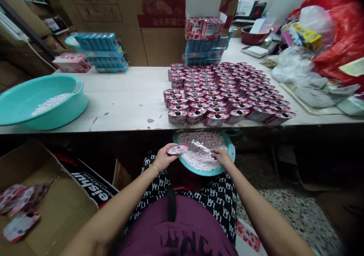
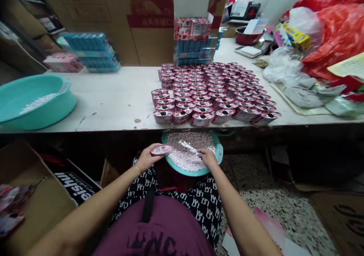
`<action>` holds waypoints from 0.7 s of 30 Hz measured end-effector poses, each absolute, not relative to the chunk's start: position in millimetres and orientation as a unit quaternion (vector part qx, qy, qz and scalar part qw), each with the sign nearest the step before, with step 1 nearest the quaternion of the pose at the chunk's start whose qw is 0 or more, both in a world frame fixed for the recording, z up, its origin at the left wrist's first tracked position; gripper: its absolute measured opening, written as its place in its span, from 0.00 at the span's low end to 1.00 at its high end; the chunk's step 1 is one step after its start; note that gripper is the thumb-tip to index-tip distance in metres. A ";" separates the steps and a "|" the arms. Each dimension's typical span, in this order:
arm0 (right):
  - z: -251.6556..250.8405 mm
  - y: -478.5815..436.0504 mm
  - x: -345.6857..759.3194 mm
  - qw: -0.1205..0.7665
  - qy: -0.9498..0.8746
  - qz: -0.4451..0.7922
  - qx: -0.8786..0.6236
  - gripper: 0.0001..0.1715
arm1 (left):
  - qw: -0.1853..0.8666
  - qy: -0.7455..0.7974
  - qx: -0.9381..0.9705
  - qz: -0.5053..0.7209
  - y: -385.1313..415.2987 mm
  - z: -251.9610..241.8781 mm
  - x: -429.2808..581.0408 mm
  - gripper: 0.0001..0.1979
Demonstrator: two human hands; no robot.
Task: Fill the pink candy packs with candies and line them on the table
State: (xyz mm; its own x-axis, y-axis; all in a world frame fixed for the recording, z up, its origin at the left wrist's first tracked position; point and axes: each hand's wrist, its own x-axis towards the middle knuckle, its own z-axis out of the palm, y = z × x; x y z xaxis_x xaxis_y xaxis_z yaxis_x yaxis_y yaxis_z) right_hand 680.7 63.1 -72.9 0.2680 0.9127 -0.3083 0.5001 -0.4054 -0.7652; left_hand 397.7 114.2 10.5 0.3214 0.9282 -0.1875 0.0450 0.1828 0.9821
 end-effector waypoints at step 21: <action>69.4 71.5 652.0 -0.073 -0.649 0.154 -0.742 0.17 | 0.810 0.447 -0.027 0.379 123.9 -37.1 490.5 0.10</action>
